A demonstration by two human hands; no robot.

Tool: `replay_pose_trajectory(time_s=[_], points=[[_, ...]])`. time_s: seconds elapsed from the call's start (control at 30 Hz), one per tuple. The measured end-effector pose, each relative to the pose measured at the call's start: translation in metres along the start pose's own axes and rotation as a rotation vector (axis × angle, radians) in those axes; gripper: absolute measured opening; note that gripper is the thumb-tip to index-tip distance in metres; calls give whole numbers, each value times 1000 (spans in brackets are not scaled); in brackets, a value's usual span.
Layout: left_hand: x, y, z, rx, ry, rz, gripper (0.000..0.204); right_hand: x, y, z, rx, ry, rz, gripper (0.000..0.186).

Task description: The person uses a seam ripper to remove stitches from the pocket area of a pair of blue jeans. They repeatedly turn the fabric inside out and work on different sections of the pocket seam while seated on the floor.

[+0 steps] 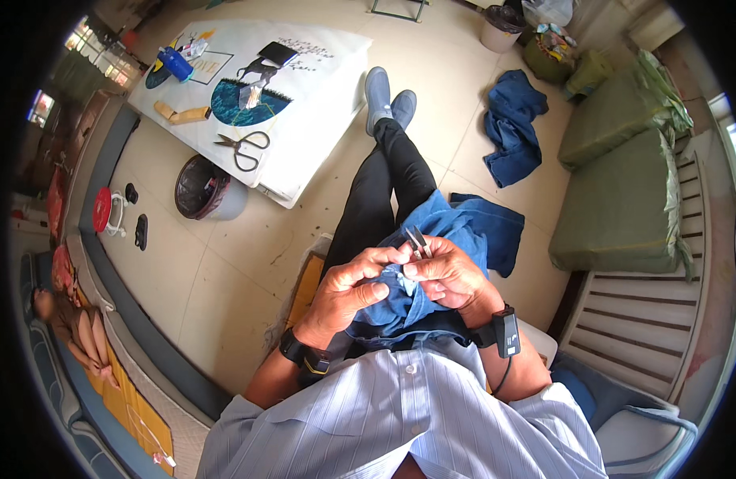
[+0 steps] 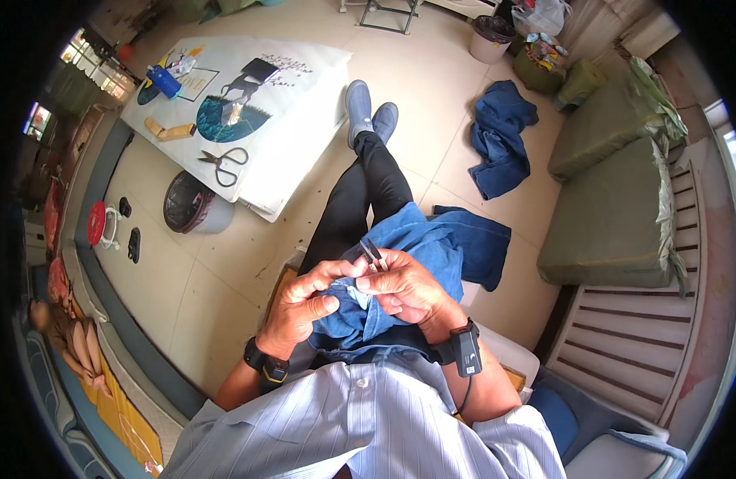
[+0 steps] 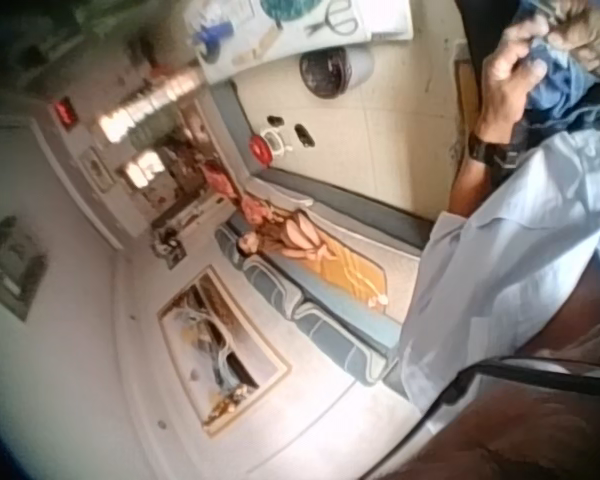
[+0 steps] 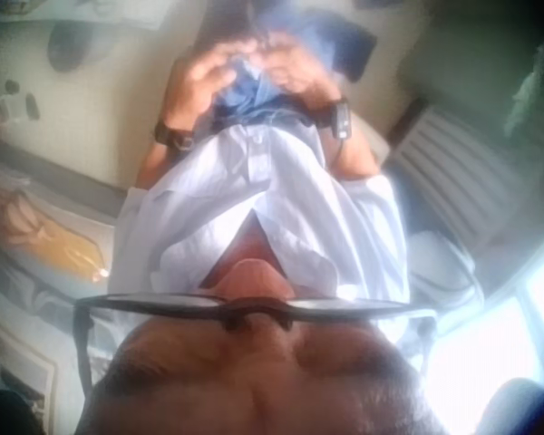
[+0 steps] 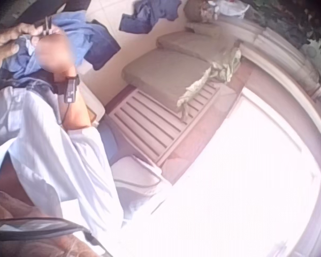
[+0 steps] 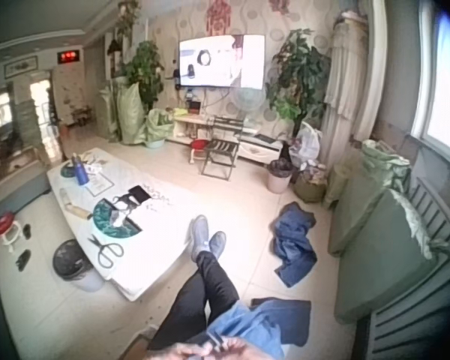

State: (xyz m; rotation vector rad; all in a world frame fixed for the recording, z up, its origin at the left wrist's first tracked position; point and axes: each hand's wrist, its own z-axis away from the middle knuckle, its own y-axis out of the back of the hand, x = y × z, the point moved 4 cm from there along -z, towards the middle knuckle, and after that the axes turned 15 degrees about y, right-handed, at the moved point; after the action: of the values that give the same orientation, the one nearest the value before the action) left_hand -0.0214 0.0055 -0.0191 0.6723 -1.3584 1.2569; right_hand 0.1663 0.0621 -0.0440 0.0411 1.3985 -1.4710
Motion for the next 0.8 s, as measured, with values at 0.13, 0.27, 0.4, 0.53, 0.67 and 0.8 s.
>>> replay_pose_trajectory(time_s=[0.13, 0.27, 0.4, 0.53, 0.67, 0.8], points=[[-2, 4, 7, 22, 136, 85, 23, -1, -9, 7, 81, 39, 54, 15], [-18, 10, 5, 93, 166, 182, 22, -12, -10, 15, 207, 278, 217, 16], [-14, 6, 0, 118, 216, 172, 19, -21, -17, 21, 141, 456, 352, 26], [-5, 2, -5, 90, 158, -21, 19, -27, -31, 22, 86, 451, 491, 31], [-10, 3, -7, 94, 202, -8, 20, -27, -24, 14, 58, 471, 504, 18], [-19, 5, -9, 133, 247, 137, 21, -34, -15, 13, 191, 413, 594, 8]])
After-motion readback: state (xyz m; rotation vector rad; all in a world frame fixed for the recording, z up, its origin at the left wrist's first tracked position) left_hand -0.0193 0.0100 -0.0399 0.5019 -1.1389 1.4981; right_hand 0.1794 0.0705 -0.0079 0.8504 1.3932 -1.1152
